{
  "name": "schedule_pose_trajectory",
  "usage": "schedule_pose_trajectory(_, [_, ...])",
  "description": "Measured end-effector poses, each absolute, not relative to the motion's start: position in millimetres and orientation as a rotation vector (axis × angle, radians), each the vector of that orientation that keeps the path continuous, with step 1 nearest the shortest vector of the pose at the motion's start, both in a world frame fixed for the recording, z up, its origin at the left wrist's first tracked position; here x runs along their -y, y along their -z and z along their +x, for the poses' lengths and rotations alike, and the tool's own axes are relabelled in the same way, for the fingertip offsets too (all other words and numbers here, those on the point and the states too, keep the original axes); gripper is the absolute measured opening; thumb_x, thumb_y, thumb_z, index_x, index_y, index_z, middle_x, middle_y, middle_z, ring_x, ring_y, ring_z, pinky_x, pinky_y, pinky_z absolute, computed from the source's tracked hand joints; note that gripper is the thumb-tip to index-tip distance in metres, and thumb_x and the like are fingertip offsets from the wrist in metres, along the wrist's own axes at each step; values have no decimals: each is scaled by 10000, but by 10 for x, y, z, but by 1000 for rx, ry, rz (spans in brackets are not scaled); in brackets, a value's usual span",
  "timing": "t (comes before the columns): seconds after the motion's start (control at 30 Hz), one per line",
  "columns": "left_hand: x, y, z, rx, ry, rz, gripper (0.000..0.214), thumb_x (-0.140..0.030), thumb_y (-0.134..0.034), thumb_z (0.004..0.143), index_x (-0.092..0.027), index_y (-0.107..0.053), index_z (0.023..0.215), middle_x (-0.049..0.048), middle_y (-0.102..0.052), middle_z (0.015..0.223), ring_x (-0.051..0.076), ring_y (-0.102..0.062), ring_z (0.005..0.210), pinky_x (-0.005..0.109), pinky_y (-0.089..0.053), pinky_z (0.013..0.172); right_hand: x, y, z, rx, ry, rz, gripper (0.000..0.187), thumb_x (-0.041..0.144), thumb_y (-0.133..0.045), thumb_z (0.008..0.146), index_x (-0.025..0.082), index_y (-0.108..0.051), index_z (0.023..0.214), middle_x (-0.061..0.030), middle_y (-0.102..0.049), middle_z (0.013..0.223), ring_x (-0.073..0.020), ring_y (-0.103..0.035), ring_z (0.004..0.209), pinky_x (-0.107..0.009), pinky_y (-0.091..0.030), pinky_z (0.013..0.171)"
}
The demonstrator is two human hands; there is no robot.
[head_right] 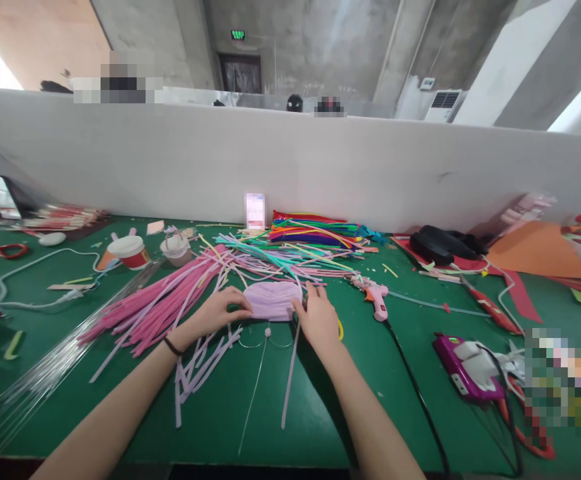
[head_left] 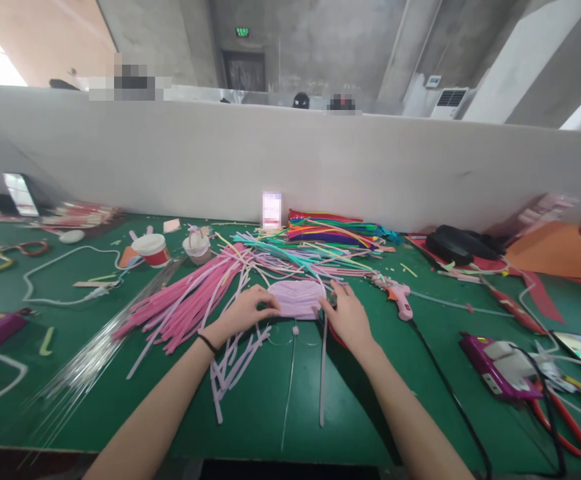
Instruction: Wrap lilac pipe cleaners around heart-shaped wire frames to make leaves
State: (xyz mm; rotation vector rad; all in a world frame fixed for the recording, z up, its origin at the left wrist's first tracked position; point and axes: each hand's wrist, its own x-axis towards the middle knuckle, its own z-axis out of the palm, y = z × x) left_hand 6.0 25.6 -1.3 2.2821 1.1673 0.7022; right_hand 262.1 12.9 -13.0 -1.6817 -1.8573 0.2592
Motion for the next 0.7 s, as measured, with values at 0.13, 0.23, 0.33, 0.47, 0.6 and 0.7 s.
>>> schedule_pose_trajectory(0.13, [-230, 134, 169, -1139, -761, 2337, 199, -411, -627, 806, -231, -707, 785, 19, -681, 854, 201, -519, 944, 326, -369, 892, -79, 33, 2675, 2077, -453, -1471, 271, 406, -538, 861, 228, -671, 1015, -58, -635, 1001, -166, -598, 779, -293, -444, 742])
schedule_pose_trajectory(0.23, [-208, 203, 231, -1175, -799, 2354, 195, -404, -626, 810, -229, -703, 769, 17, -686, 820, 207, -510, 935, 340, -363, 894, -53, 18, 2678, 2279, -529, -1356, 180, 366, -638, 802, 244, -691, 925, -22, -651, 899, -173, -580, 826, -297, -426, 784])
schedule_pose_trajectory(0.33, [-199, 238, 241, -1217, -807, 2321, 166, -381, -630, 809, -233, -705, 803, 18, -692, 820, 211, -518, 930, 343, -387, 878, -56, 49, 2677, 2383, -448, -1392, 66, 254, -680, 768, 231, -695, 828, -20, -641, 859, -178, -561, 854, -322, -392, 856])
schedule_pose_trajectory(0.47, [-223, 204, 156, -1214, -812, 2230, 215, -365, -633, 800, -241, -686, 968, 25, -688, 913, 210, -544, 977, 337, -427, 877, -64, 79, 2689, 2396, -415, -1426, 36, 214, -659, 774, 219, -683, 800, -24, -619, 883, -181, -548, 892, -308, -399, 826])
schedule_pose_trajectory(0.6, [-264, 107, 18, -1262, -858, 2207, 236, -397, -544, 856, -227, -683, 941, 38, -680, 994, 200, -575, 975, 342, -423, 902, -50, 83, 2697, 2385, -405, -1432, 79, 246, -678, 755, 213, -674, 827, -28, -603, 915, -189, -533, 929, -309, -404, 828])
schedule_pose_trajectory(0.7, [-278, 63, -38, -1274, -810, 2272, 243, -428, -568, 836, -224, -688, 894, 35, -684, 945, 202, -579, 938, 347, -410, 898, -39, 91, 2681, 2400, -358, -1422, 65, 215, -662, 757, 209, -665, 822, -33, -597, 921, -191, -522, 946, -312, -404, 843])
